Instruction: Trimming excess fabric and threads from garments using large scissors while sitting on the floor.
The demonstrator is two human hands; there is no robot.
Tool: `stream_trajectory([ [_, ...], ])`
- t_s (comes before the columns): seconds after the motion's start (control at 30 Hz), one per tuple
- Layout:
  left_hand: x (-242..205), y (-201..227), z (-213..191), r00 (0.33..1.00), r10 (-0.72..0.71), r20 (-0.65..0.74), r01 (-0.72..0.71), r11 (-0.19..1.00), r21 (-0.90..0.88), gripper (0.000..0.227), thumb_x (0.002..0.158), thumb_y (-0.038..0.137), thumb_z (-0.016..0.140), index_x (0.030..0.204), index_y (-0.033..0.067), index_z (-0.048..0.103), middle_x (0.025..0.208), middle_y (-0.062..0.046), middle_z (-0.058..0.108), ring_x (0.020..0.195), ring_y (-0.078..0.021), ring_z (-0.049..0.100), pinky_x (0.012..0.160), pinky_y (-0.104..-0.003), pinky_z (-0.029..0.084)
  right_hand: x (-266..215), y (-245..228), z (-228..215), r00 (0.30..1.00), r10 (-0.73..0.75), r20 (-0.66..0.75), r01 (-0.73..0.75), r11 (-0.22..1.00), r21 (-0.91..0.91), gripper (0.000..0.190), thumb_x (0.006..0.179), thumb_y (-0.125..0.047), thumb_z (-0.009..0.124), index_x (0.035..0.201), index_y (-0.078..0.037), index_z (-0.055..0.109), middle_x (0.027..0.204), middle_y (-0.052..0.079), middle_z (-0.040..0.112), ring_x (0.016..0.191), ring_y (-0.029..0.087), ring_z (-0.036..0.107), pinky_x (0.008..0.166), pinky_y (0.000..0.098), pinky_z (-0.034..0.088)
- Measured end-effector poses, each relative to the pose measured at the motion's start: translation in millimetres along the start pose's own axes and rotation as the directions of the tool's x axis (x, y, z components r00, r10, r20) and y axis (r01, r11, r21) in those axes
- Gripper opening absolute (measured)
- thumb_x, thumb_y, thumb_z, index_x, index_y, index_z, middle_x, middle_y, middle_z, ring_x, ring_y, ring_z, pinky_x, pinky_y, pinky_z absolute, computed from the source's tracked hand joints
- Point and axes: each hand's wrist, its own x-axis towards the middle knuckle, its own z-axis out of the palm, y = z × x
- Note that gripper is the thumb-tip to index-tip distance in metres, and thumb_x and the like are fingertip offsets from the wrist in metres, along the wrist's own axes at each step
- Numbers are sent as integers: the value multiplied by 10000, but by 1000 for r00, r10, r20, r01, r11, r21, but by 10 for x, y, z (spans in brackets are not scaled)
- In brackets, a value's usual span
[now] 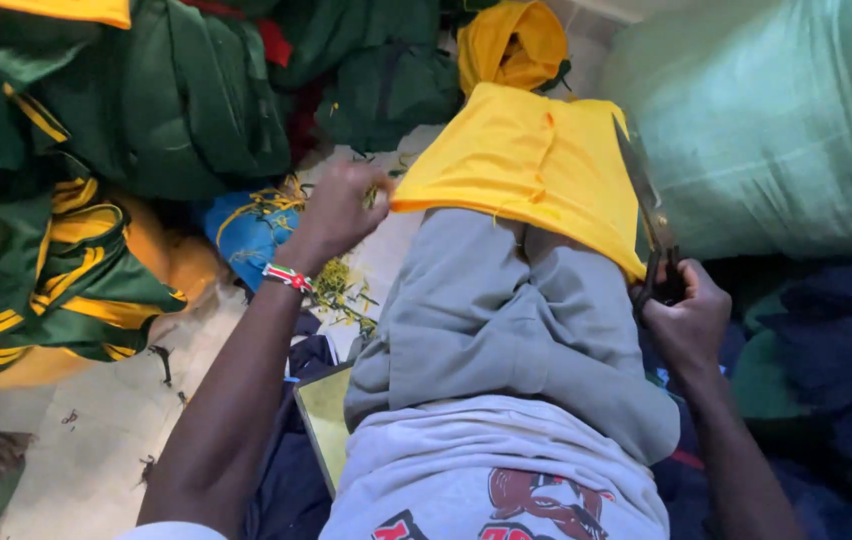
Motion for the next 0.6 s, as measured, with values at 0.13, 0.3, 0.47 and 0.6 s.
stream_trajectory([
  [0.13, 446, 693, -54, 987, 143, -77, -152, 980, -130, 264, 760, 32, 721, 1021, 71, 724, 982, -86, 661, 822, -283, 643, 713, -366, 522, 44, -122, -49, 995, -67, 79, 76, 989, -127, 211, 769, -49, 797, 922, -18, 655, 721, 102, 588, 645, 195, 505, 609, 323, 416],
  [0.3, 683, 1290, 609, 931, 364, 35, -295, 803, -517, 345, 777, -99, 712, 1102, 14, 709, 1135, -92, 681, 878, -262, 655, 781, -351, 537, 50, -277, -191, 978, -80, 195, 110, 983, -148, 216, 783, -39, 759, 943, 19, 626, 737, 68, 558, 602, 183, 401, 575, 324, 355],
  [0.47, 629, 1210, 1004, 948, 257, 187, -231, 961, -151, 97, 752, 141, 753, 824, 77, 758, 886, -73, 663, 845, -310, 628, 745, -411, 502, 34, -371, -330, 972, 80, 220, -46, 987, -157, 165, 846, 48, 659, 1010, 36, 674, 771, 72, 618, 629, 162, 446, 592, 306, 359],
  [0.6, 623, 1272, 842, 968, 229, 105, -191, 938, -289, 91, 717, 37, 688, 773, 17, 756, 821, -105, 678, 746, -318, 633, 677, -397, 498, 60, -368, -493, 971, 106, 214, -58, 974, -221, 191, 850, -42, 758, 1016, 22, 689, 711, 65, 587, 581, 176, 412, 551, 323, 334],
])
